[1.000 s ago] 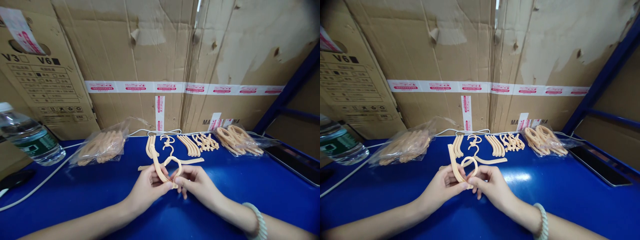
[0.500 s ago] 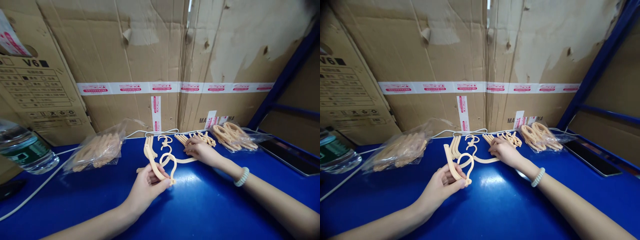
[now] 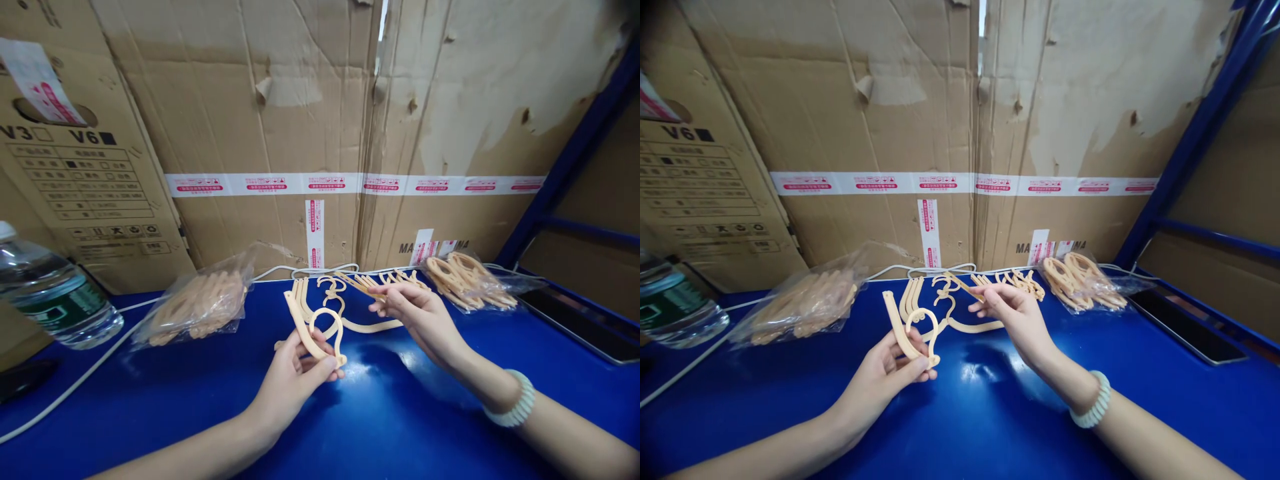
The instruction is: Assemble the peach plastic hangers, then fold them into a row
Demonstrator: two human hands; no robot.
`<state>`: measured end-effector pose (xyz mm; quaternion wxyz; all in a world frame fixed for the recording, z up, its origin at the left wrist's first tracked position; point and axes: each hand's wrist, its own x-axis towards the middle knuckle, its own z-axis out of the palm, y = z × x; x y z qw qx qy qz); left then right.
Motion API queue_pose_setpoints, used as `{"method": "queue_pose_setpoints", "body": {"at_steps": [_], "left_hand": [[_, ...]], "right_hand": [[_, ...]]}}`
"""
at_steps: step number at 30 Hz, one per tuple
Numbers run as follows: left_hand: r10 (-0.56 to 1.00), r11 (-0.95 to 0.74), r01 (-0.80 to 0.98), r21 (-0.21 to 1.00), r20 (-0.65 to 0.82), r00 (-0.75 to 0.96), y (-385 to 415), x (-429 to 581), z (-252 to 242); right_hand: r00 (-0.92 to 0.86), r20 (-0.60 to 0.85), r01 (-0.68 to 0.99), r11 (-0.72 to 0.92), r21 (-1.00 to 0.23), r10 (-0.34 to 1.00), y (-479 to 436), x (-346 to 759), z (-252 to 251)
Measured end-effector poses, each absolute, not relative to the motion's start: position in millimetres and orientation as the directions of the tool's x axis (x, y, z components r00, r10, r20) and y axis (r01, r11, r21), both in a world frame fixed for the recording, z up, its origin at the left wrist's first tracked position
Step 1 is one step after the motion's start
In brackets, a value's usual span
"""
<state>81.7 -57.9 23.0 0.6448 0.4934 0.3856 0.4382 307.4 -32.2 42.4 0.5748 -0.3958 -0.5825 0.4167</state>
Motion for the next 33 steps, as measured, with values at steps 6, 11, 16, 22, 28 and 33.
{"method": "queue_pose_setpoints", "body": {"at_steps": [6,11,16,22,28,33], "left_hand": [[0.950,0.087,-0.174,0.981,-0.029,0.310,-58,81,22],[0.946,0.050,-0.140,0.989,-0.002,0.325,-58,81,22],[0.929,0.027,-0.145,0.989,0.028,0.370,-59,80,22],[0.906,-0.001,-0.139,0.990,0.060,0.419,-59,79,19],[0.920,0.009,-0.082,0.997,0.024,0.392,-61,79,20],[0.947,0.042,-0.075,0.996,-0.016,0.320,-61,79,16]], "right_hand": [[0.038,0.152,-0.243,0.156,-0.957,0.988,-55,287,41],[-0.081,-0.003,-0.412,-0.036,-0.910,0.997,-60,279,31],[-0.279,-0.048,-0.362,-0.151,-0.920,0.959,-65,273,17],[-0.324,0.040,-0.263,-0.050,-0.964,0.945,-66,268,15],[-0.328,0.071,-0.179,0.011,-0.984,0.942,-67,268,20],[-0.314,0.086,-0.091,0.061,-0.994,0.945,-69,269,18]]}}
